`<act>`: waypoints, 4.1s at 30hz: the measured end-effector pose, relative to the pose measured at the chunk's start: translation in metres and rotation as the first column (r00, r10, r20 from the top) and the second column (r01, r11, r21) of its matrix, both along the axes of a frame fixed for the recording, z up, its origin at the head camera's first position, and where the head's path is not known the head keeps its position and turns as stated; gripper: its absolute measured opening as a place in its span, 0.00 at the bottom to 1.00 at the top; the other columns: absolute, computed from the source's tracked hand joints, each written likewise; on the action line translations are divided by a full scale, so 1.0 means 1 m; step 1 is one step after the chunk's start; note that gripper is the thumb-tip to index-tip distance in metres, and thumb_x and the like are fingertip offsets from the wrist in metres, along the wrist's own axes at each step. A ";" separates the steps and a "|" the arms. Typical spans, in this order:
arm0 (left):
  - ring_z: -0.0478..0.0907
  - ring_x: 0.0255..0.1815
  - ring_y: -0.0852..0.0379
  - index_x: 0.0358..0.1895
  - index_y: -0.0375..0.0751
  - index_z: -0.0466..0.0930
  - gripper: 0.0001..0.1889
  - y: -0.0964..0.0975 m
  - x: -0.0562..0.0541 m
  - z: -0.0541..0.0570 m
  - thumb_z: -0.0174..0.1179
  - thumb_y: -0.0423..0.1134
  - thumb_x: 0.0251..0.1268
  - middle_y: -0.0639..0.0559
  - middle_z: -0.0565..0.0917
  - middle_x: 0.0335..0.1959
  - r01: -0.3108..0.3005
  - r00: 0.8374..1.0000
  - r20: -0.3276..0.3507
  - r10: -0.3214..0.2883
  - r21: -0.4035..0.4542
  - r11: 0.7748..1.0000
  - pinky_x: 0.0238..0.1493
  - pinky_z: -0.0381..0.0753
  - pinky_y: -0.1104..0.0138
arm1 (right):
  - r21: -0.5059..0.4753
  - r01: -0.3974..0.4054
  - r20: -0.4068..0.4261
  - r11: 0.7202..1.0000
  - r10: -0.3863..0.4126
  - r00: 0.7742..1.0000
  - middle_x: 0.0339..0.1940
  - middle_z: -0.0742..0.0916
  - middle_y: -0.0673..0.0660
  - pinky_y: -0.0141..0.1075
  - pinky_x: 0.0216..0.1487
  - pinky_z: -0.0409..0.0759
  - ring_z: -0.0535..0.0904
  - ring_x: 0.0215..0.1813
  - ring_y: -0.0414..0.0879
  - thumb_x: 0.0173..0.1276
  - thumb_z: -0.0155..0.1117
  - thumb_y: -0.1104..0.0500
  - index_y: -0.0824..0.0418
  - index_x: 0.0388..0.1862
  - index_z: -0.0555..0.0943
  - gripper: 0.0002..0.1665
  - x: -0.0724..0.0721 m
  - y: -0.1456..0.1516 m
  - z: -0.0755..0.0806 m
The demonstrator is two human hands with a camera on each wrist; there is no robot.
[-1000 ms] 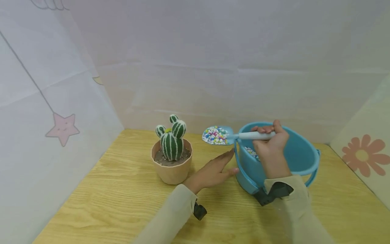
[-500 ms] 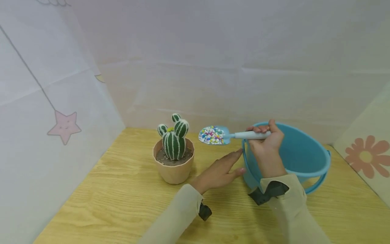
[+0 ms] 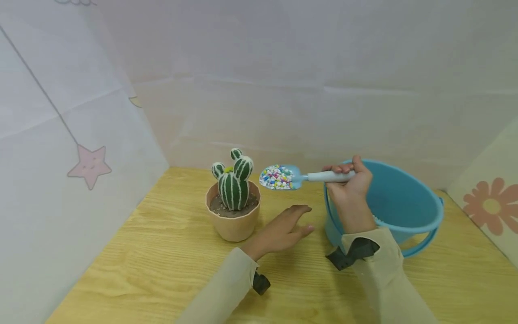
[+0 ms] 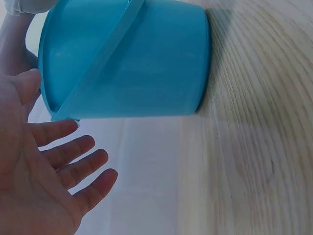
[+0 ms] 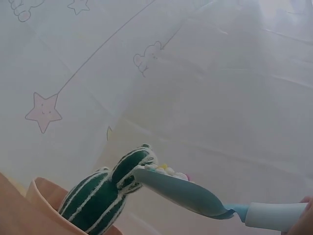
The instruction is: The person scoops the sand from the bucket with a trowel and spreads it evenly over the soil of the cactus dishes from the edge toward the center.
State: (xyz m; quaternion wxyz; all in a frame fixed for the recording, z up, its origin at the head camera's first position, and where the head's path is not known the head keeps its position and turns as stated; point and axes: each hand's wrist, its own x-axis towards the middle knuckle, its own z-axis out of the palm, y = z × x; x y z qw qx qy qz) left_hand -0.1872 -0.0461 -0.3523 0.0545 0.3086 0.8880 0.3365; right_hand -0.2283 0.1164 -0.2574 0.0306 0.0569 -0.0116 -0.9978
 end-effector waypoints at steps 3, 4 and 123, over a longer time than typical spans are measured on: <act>0.58 0.73 0.51 0.72 0.42 0.58 0.29 -0.006 0.002 0.000 0.40 0.54 0.76 0.47 0.62 0.72 -0.020 1.000 -0.016 0.020 0.016 1.000 0.71 0.62 0.58 | -0.008 -0.017 0.000 1.000 0.017 1.000 0.11 0.67 0.58 0.39 0.30 0.61 0.60 0.15 0.51 0.76 0.49 0.52 0.62 0.17 0.62 0.27 0.002 -0.003 0.002; 0.58 0.73 0.51 0.72 0.42 0.58 0.29 -0.009 0.003 -0.001 0.40 0.54 0.76 0.47 0.62 0.72 -0.028 0.999 -0.018 0.029 0.020 0.999 0.71 0.62 0.58 | -0.009 -0.020 0.000 1.000 0.020 1.000 0.11 0.67 0.58 0.39 0.31 0.61 0.60 0.15 0.51 0.76 0.49 0.52 0.62 0.17 0.62 0.27 0.002 -0.004 0.002; 0.56 0.73 0.40 0.76 0.39 0.44 0.51 -0.175 0.005 -0.008 0.68 0.48 0.57 0.40 0.49 0.76 -0.394 0.916 0.027 0.399 0.235 0.888 0.63 0.69 0.48 | 0.517 0.087 -0.106 0.852 -0.038 0.994 0.14 0.70 0.52 0.36 0.36 0.69 0.67 0.21 0.44 0.75 0.50 0.56 0.58 0.20 0.65 0.21 0.008 -0.040 -0.018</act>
